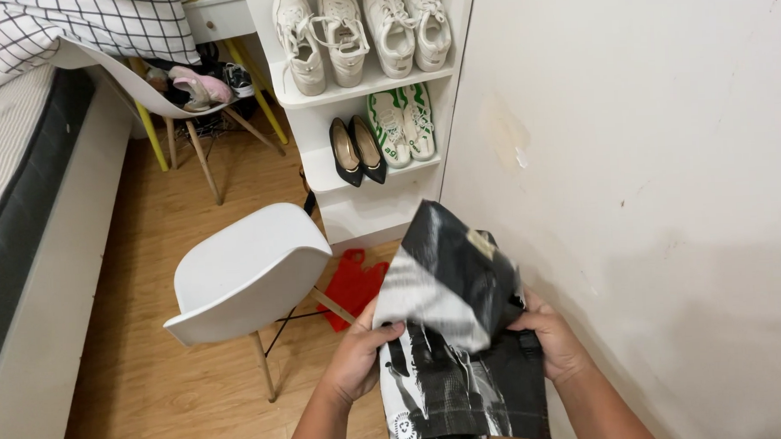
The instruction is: The person takes a pair of black flats from a patterned bag and places them on a white shoe rack. They then fold the bag and place it on the floor. Finally, they move a white chair to a different position in the room.
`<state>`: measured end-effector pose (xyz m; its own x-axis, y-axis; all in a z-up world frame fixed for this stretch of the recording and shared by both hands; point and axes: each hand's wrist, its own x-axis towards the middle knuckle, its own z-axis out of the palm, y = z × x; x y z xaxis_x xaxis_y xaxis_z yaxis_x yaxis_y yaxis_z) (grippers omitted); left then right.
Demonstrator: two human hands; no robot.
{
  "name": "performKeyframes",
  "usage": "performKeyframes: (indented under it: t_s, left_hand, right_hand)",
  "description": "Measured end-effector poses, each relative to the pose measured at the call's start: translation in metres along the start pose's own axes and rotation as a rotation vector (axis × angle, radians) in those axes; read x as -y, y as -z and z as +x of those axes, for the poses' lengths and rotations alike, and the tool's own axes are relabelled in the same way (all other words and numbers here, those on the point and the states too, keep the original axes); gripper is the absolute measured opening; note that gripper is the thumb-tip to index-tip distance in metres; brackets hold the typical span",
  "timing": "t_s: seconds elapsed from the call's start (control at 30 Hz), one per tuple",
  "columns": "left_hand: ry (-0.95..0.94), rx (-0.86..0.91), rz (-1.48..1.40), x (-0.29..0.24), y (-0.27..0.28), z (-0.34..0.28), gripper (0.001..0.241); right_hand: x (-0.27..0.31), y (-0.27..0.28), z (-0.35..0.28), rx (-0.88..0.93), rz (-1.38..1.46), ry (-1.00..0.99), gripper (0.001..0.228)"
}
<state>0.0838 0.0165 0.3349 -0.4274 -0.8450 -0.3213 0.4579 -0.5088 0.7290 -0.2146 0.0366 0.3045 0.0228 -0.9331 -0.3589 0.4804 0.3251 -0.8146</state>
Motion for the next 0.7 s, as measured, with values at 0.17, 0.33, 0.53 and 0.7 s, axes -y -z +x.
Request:
performKeyframes:
  t_s: [0.17, 0.33, 0.53, 0.7]
  left_hand:
    - [0.006, 0.114, -0.078, 0.031, 0.04, 0.014, 0.026]
    - [-0.015, 0.079, 0.082, 0.047, 0.058, 0.02, 0.029]
    - [-0.242, -0.024, 0.575, 0.031, 0.001, -0.003, 0.038]
    - [-0.75, -0.202, 1.06, 0.037, -0.033, -0.015, 0.056]
  right_hand:
    - [-0.038, 0.038, 0.026, -0.04, 0.068, 0.106, 0.053]
    - [-0.039, 0.04, 0.031, 0.044, 0.064, 0.167, 0.024]
    - [0.007, -0.015, 0.002, -0.347, -0.346, 0.117, 0.041]
    - [0.01, -0.057, -0.022, -0.423, -0.544, 0.365, 0.084]
